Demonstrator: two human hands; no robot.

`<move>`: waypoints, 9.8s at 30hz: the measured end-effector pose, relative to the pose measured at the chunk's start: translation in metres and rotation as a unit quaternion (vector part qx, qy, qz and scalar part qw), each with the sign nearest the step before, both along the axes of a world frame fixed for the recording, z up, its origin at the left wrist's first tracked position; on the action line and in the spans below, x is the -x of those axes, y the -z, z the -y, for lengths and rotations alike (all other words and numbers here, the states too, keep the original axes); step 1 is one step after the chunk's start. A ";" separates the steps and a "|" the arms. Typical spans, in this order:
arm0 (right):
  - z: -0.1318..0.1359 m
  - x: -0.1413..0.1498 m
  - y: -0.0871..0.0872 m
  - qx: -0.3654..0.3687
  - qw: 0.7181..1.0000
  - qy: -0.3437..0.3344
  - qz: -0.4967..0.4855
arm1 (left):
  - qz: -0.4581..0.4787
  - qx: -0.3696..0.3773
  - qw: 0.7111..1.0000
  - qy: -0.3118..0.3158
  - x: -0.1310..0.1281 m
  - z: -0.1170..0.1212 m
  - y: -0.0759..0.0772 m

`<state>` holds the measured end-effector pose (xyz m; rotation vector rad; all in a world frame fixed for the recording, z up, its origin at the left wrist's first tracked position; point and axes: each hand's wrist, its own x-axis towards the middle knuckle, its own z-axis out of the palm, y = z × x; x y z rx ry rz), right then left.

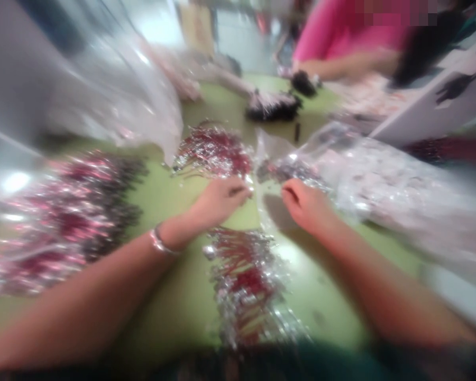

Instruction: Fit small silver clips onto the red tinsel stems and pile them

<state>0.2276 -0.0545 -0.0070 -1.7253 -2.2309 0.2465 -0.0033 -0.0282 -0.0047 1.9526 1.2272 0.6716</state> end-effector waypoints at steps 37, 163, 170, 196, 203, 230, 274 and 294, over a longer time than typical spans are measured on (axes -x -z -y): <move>-0.002 -0.003 -0.011 0.060 0.996 -0.059 -0.038 | -0.230 -0.169 0.952 0.109 0.001 -0.013 0.010; 0.017 0.026 0.005 -0.034 0.981 -0.069 -0.181 | 0.075 0.101 0.991 0.044 -0.006 0.002 0.014; 0.016 0.026 0.003 -0.027 0.969 -0.018 -0.246 | 0.077 0.109 0.990 0.046 -0.007 0.003 0.014; 0.022 0.032 -0.011 0.172 0.914 0.046 -0.366 | 0.100 0.041 0.991 0.074 -0.004 0.001 0.013; 0.024 0.033 -0.012 0.123 0.923 0.044 -0.361 | 0.122 0.071 0.986 0.094 -0.002 0.001 0.016; 0.022 0.027 -0.002 0.109 0.970 -0.028 -0.214 | 0.041 -0.151 0.987 0.030 0.003 -0.001 0.004; 0.017 0.019 -0.014 0.162 0.969 -0.082 -0.166 | -0.150 -0.237 0.933 0.225 -0.003 0.014 0.018; -0.007 -0.011 0.000 -0.021 0.998 -0.060 -0.007 | -0.171 -0.208 0.961 0.060 0.027 -0.024 0.011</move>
